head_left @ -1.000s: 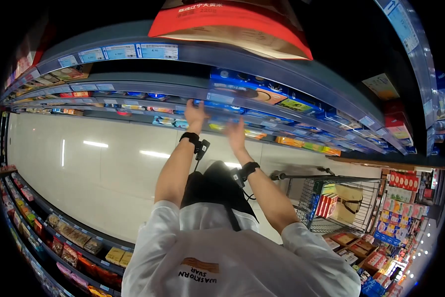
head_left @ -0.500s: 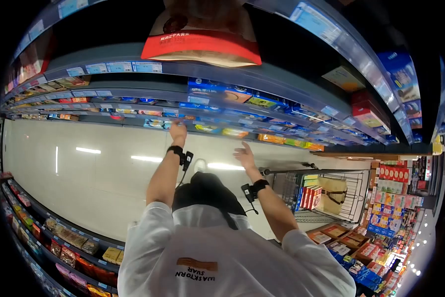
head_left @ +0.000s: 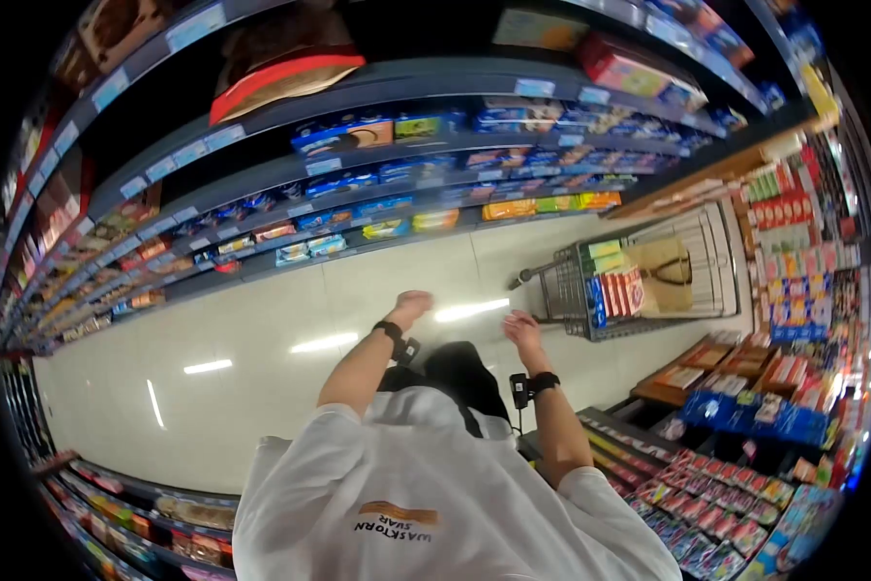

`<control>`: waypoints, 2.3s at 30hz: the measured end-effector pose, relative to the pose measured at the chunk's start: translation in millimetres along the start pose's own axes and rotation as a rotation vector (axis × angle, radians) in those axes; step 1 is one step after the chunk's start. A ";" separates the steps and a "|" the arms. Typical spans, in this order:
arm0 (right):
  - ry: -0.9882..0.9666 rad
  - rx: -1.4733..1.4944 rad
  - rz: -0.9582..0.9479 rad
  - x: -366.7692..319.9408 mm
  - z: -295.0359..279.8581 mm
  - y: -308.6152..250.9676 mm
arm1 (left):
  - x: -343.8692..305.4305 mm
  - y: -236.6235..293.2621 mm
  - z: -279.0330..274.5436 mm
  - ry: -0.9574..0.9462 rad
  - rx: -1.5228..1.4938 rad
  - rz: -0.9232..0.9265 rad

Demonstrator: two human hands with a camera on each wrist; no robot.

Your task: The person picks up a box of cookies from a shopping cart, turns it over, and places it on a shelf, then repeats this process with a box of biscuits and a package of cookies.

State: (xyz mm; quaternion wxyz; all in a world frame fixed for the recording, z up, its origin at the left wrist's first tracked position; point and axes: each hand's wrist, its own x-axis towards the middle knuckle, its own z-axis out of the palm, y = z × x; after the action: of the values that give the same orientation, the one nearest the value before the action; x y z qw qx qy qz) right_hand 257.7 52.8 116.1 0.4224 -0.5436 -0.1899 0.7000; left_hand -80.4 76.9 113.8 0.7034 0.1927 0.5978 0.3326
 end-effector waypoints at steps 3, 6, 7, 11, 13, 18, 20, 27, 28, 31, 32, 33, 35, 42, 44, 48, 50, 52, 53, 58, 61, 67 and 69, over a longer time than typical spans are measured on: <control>0.215 -0.080 -0.011 -50.8 -24.3 -13.3 | -10.2 6.6 46.7 -0.150 0.129 0.022; 0.275 0.047 -0.041 -68.0 -93.7 -14.2 | -4.3 12.8 118.7 -0.289 0.229 0.005; 0.319 0.053 -0.052 -75.5 -105.7 -22.0 | -4.2 14.9 138.2 -0.354 0.203 -0.019; 0.476 0.048 0.001 -104.9 -172.0 -50.4 | 8.7 2.3 240.8 -0.367 0.404 -0.146; 0.485 0.075 -0.016 -114.1 -208.4 -54.6 | 15.3 -5.5 290.6 -0.331 0.489 -0.130; 0.504 0.038 -0.086 -103.7 -277.5 -86.1 | 41.7 -10.6 414.9 -0.254 0.697 0.015; 0.490 0.019 -0.115 -89.0 -292.9 -107.6 | 41.0 -5.1 455.0 -0.262 0.713 0.157; 0.482 -0.380 -0.236 34.8 -343.2 -129.0 | 125.9 14.0 555.6 -0.507 0.840 0.091; 0.511 -0.380 -0.252 52.9 -351.3 -119.4 | 141.0 16.3 565.9 -0.459 0.867 0.087; 0.509 -0.599 -0.251 99.5 -377.1 -101.3 | 192.5 15.6 600.5 -0.293 1.026 0.062; 0.504 -0.715 -0.244 114.2 -386.4 -94.6 | 209.8 13.4 608.2 -0.296 1.076 0.109; 0.507 -0.951 -0.192 113.9 -385.2 -101.2 | 228.4 4.4 614.0 -0.306 1.128 0.149; 0.617 -0.780 0.008 112.9 -379.1 -148.5 | 264.8 -11.4 630.6 -0.392 1.244 0.191; 0.767 -0.228 0.378 166.5 -416.4 -101.5 | 335.7 -65.3 643.8 -0.479 1.410 0.093; 0.752 -0.103 0.407 169.9 -423.5 -94.4 | 363.1 -97.8 631.0 -0.433 1.359 0.072; 0.863 0.230 0.424 167.8 -421.6 -113.0 | 378.4 -117.2 627.1 -0.433 1.320 -0.045; 0.866 0.270 0.473 176.3 -425.2 -107.2 | 378.7 -122.4 626.7 -0.433 1.291 -0.073; 0.875 0.305 0.486 181.9 -428.1 -100.4 | 394.2 -146.6 609.5 -0.393 1.282 -0.081; 0.882 0.320 0.474 183.0 -428.3 -98.6 | 395.6 -151.4 607.1 -0.367 1.274 -0.093; 0.911 0.467 0.420 188.8 -430.1 -101.1 | 404.0 -159.4 599.0 -0.333 1.157 -0.178; 0.786 0.726 0.399 181.8 -429.1 -114.1 | 400.9 -149.8 597.9 -0.285 1.111 -0.239; 0.742 0.687 0.354 167.1 -419.5 -135.1 | 362.9 -107.6 610.5 -0.241 1.123 -0.168; 0.803 0.713 0.405 153.6 -398.9 -168.9 | 349.3 -89.7 611.4 -0.211 1.262 -0.041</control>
State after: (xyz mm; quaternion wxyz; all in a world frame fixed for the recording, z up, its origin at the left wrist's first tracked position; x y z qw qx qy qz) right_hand 682.3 194.6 12.0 0.4761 -0.6163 0.3411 0.5265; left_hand 555.9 335.1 -66.2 0.5161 0.5902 0.6096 -0.1175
